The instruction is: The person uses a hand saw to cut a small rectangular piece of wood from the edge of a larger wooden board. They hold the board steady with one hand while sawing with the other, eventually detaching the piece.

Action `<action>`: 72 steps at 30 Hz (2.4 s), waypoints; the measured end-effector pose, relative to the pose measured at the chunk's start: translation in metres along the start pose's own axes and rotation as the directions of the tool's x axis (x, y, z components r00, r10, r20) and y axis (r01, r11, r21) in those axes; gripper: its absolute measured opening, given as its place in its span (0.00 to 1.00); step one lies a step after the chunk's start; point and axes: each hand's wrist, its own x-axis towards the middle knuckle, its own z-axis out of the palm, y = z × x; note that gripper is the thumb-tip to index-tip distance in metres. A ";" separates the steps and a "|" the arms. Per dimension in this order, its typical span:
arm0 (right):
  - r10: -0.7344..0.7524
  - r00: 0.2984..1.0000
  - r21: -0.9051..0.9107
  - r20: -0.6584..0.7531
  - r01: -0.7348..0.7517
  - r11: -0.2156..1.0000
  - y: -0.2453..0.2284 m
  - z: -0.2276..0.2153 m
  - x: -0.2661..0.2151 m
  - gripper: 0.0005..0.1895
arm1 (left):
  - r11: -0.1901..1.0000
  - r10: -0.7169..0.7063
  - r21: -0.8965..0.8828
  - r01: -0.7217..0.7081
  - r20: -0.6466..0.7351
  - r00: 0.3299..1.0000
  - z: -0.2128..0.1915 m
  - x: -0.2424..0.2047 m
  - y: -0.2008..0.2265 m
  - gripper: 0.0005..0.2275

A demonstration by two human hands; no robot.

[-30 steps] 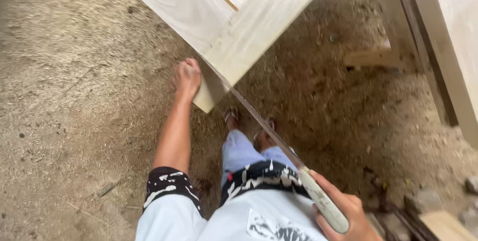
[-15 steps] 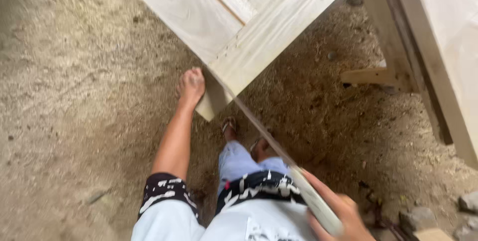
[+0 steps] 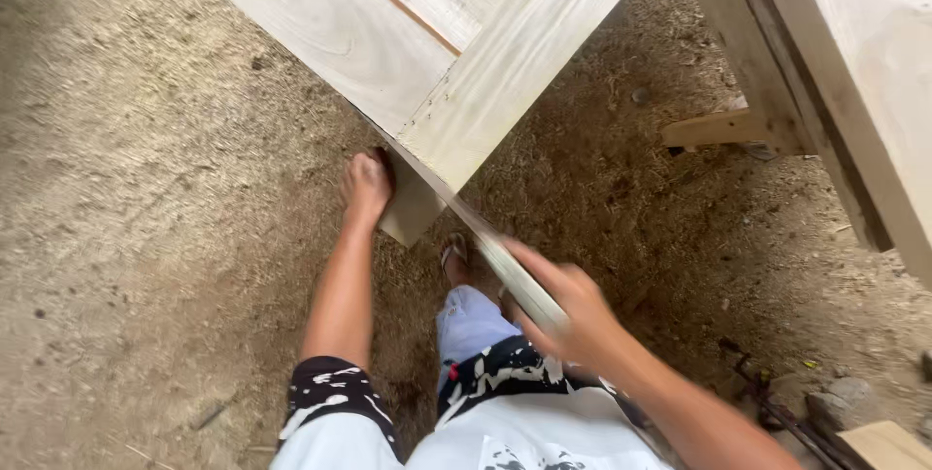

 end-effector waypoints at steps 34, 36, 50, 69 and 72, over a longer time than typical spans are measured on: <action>-0.172 0.981 0.032 -0.089 0.175 0.984 -0.011 0.011 0.028 0.38 | 0.932 0.320 -0.157 -0.327 -0.067 0.945 -0.008 -0.011 -0.025 0.23; -0.067 0.996 0.081 -0.053 0.071 0.994 -0.011 -0.033 -0.076 0.42 | 0.972 0.154 -0.174 -0.156 -0.027 0.988 -0.001 -0.001 -0.014 0.22; 0.006 1.000 0.018 0.001 -0.006 1.000 -0.006 0.046 0.102 0.35 | 0.993 -0.011 0.118 0.004 0.061 0.998 -0.013 -0.009 0.003 0.26; -0.227 0.970 0.058 -0.084 0.232 0.971 0.008 -0.002 -0.016 0.40 | 0.983 0.162 -0.085 -0.166 -0.047 0.986 -0.005 -0.010 -0.003 0.24; -0.042 0.998 0.147 -0.053 0.049 0.988 0.010 -0.034 -0.110 0.41 | 0.999 -0.026 -0.025 0.028 0.067 0.997 -0.011 -0.021 0.004 0.26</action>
